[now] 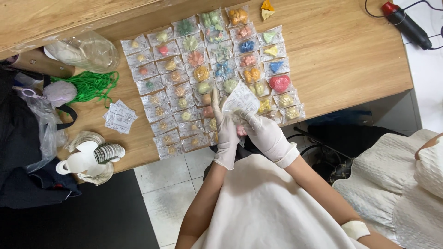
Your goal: The person organizes small, shaped wax melts by picking them up from a table and placing them into individual plastic packets containing small instruction sheets.
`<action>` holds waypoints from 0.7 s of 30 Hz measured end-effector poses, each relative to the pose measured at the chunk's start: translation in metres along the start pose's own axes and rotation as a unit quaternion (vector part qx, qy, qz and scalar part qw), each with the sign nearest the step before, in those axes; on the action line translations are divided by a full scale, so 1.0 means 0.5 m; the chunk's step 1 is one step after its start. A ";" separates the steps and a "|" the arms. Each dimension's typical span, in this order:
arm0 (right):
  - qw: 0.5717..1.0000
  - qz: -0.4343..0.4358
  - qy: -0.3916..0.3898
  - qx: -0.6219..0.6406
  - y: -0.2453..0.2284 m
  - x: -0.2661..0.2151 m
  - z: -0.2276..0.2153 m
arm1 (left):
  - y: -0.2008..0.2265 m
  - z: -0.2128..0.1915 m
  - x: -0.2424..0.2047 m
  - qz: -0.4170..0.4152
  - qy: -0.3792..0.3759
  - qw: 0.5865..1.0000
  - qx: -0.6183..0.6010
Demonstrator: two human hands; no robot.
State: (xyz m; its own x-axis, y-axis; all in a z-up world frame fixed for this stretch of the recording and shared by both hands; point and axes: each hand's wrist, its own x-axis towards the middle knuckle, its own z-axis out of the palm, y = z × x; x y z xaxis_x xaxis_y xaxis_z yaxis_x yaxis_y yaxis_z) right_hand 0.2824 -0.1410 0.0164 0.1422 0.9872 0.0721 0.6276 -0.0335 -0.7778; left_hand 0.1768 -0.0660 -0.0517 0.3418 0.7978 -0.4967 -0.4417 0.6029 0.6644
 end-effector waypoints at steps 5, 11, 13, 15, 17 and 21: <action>0.992 -0.039 0.061 -0.100 -0.005 0.016 0.020 | -0.013 -0.020 0.025 0.490 -0.040 0.755 0.434; 0.989 -0.037 0.058 -0.127 -0.019 0.026 0.016 | -0.188 -0.148 0.120 -0.100 -0.060 0.984 -0.137; 0.993 -0.004 0.061 -0.106 -0.024 0.036 0.020 | -0.097 -0.068 0.074 -0.014 -0.096 0.986 -0.133; 0.994 0.032 0.061 -0.082 -0.023 0.035 0.026 | -0.032 -0.020 0.038 0.070 -0.129 0.981 -0.127; 0.990 0.113 0.062 -0.060 -0.010 0.040 0.027 | 0.011 0.007 0.026 0.056 -0.042 0.993 0.091; 0.978 0.101 0.102 -0.148 0.028 0.033 0.045 | -0.051 -0.036 0.046 0.335 -0.023 0.839 0.428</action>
State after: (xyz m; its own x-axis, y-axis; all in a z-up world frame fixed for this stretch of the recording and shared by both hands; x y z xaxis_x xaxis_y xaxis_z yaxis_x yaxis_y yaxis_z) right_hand 0.2764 -0.1218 -0.0074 0.4179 0.9048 0.0819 0.7606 -0.2992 -0.5762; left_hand 0.1809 -0.0630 -0.0904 0.2947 0.9425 0.1575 0.2030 -0.2228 0.9535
